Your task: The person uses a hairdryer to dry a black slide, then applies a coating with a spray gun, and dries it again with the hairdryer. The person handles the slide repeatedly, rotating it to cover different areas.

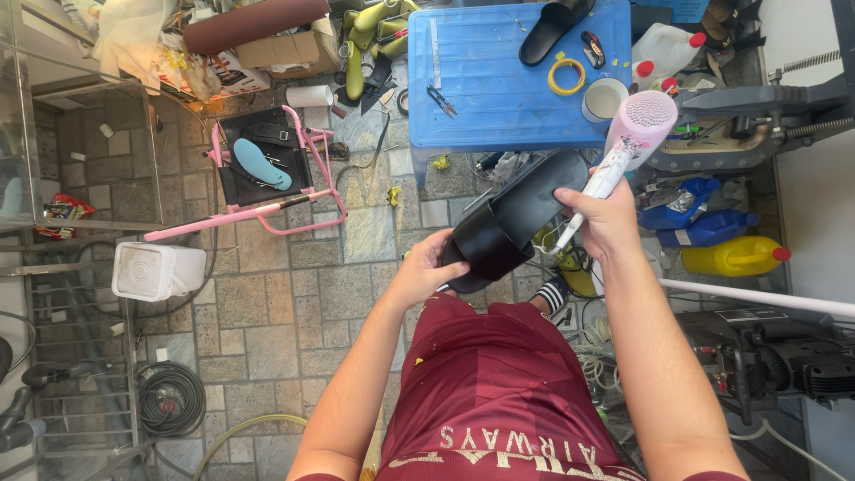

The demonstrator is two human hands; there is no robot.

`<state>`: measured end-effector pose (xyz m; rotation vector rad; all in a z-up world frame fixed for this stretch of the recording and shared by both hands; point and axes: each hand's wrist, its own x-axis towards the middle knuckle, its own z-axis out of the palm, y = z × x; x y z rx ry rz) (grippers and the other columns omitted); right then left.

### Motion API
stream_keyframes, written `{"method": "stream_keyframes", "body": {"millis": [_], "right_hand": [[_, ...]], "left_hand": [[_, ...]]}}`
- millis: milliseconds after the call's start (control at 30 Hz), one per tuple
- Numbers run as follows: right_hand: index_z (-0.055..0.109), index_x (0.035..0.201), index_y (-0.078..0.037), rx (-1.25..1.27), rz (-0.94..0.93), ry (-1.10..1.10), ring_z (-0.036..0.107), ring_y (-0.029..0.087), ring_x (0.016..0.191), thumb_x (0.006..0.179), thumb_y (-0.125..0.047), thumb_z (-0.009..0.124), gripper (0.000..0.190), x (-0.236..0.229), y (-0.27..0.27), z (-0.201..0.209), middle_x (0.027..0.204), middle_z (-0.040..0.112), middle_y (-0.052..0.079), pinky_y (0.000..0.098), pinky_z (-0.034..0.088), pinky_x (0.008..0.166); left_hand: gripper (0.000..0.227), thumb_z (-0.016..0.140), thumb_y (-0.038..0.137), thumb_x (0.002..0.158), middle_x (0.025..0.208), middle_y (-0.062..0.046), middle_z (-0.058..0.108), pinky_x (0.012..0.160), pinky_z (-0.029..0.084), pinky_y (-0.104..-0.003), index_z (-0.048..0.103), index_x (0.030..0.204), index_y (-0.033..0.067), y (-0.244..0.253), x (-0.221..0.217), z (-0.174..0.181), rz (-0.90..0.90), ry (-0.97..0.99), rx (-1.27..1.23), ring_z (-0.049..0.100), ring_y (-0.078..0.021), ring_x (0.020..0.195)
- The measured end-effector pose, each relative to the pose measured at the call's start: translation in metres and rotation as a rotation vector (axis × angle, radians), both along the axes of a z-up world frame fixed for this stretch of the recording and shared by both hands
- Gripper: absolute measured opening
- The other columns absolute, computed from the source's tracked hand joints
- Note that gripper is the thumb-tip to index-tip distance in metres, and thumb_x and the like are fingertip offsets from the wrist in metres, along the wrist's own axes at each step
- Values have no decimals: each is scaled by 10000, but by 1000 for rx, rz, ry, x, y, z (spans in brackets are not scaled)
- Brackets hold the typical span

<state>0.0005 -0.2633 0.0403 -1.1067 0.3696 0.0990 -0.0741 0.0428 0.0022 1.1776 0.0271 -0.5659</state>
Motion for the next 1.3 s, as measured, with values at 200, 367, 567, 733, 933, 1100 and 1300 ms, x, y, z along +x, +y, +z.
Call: {"method": "stream_keyframes", "body": {"millis": [200,367,567,733,933,1100,1300], "right_hand": [[461,1197,-106,-80,28,-3,620,155,773,753,91,812,599,-11,3,-1,999,538,34,320,531,625],[462,1206,-74,-66,28,-18,607,149,809,778,53,844,587,-21,10,2,1023,538,40,311,517,648],[415,1266,-49,-468,76,-231,626,136,1059,702,8,894,743,-36,7,9,1177,561,32,316,575,888],[445,1253,-19,-415,-95,-167,634,153,983,815,-65,875,616,-31,-2,-4,1104,584,63,307,564,850],[453,1232,-2,-642,-69,-154,610,160,971,769,-142,930,679,-38,-16,-10,1094,568,64,313,551,827],[486,1194,-4,-804,-12,-158,632,177,954,727,-182,939,675,-45,-19,0,1067,617,87,335,560,823],[458,1158,-73,-371,-348,194,672,260,756,830,-278,758,490,-55,-63,-9,995,668,77,406,524,605]], "left_hand": [[977,755,468,881,1534,-192,469,1155,413,-489,295,1637,53,9,-2,-9,-270,200,-765,500,-325,1398],[1150,554,752,840,1692,-140,261,1273,228,-460,125,1669,80,-18,11,-24,-281,364,-631,277,-288,1561],[1170,529,809,819,1692,-145,255,1263,217,-464,142,1665,100,-35,17,-33,-293,387,-532,263,-299,1557],[1198,548,811,808,1693,-146,251,1275,213,-466,126,1669,93,-37,19,-27,-351,382,-560,252,-300,1568],[1220,564,811,782,1696,-139,241,1270,225,-473,103,1675,120,-54,12,1,-330,383,-641,254,-306,1563],[1202,577,780,778,1707,-128,231,1275,236,-482,97,1680,146,-79,14,18,-325,309,-632,269,-305,1566],[1210,588,786,762,1689,-164,248,1238,273,-527,101,1677,162,-100,27,16,-396,423,-661,311,-362,1529]]}}
